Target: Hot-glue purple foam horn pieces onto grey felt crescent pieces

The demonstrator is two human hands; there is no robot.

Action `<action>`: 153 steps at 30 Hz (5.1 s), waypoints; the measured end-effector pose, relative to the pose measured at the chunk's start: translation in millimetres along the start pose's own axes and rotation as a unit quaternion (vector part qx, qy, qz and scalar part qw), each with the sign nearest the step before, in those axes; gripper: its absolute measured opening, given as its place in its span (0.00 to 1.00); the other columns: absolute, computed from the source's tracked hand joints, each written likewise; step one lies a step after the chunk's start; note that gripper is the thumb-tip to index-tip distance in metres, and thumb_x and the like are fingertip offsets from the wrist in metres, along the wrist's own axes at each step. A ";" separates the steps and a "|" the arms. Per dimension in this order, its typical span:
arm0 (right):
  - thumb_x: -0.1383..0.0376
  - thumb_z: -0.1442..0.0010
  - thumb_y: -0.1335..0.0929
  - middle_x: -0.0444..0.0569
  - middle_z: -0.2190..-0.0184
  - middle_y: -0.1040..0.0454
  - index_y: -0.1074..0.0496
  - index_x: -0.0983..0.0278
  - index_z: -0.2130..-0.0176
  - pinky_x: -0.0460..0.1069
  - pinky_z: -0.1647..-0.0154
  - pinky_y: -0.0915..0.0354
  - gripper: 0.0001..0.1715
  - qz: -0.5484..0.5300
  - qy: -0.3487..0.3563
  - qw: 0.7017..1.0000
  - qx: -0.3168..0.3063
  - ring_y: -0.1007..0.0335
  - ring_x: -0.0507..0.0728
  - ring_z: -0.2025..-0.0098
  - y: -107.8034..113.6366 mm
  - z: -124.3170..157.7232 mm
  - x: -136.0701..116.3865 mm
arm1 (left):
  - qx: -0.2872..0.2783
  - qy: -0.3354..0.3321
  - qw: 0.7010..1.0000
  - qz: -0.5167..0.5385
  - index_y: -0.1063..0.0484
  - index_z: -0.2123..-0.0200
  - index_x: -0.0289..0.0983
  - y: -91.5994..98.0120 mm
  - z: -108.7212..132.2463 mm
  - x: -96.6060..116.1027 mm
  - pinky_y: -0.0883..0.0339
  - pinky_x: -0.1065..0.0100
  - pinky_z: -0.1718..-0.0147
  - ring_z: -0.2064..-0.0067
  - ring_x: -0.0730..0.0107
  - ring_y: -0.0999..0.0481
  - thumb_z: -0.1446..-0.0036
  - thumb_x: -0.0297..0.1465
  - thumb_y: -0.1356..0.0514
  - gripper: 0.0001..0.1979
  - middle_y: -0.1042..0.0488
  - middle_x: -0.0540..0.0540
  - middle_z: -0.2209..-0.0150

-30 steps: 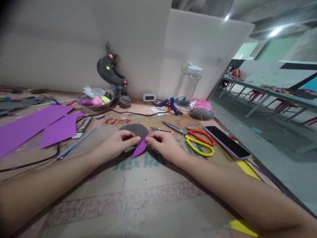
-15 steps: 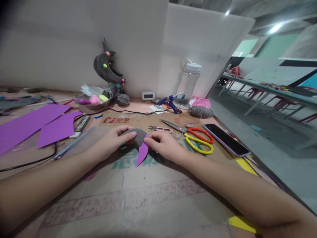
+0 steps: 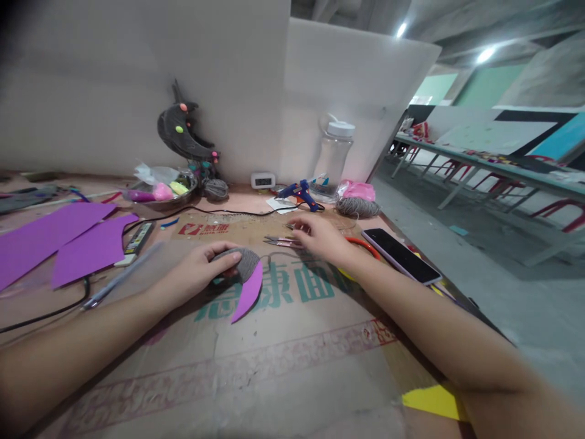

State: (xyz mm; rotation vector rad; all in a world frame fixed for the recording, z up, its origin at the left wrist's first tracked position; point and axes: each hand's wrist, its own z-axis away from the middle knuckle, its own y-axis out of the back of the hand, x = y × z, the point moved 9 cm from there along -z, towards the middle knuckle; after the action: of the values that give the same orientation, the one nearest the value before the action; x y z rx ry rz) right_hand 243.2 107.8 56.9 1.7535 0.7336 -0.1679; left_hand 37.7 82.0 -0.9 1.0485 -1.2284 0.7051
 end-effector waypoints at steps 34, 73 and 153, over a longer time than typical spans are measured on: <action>0.53 0.43 0.34 0.42 0.79 0.36 0.32 0.64 0.74 0.46 0.74 0.44 0.17 -0.221 -0.097 0.968 -0.070 0.42 0.50 0.77 -48.4 37.7 -35.4 | -0.050 0.016 0.995 0.080 0.30 0.68 0.37 -7.8 2.5 -0.9 0.39 0.73 0.75 0.74 0.76 0.31 0.45 0.40 0.38 0.12 0.28 0.52 0.73; 0.62 0.33 0.40 0.50 0.66 0.26 0.30 0.64 0.52 0.47 0.67 0.38 0.15 0.076 0.257 0.963 0.033 0.31 0.54 0.66 -17.6 62.8 -86.1 | -0.031 0.069 0.996 0.047 0.31 0.62 0.35 -11.0 9.0 -4.9 0.42 0.75 0.79 0.79 0.78 0.35 0.46 0.41 0.39 0.15 0.33 0.54 0.79; 0.62 0.35 0.37 0.53 0.61 0.23 0.29 0.66 0.53 0.49 0.60 0.34 0.14 0.054 0.235 0.970 0.037 0.28 0.56 0.60 -20.8 55.1 -83.6 | -0.058 0.076 0.990 0.108 0.32 0.58 0.36 -20.5 13.2 0.1 0.40 0.76 0.80 0.79 0.78 0.32 0.47 0.38 0.37 0.16 0.31 0.54 0.76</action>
State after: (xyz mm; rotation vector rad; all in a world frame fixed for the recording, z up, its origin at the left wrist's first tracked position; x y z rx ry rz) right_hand 179.5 27.9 61.5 1.9231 0.9763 0.3110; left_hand 50.7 61.9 -6.0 0.7590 -1.2451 0.8536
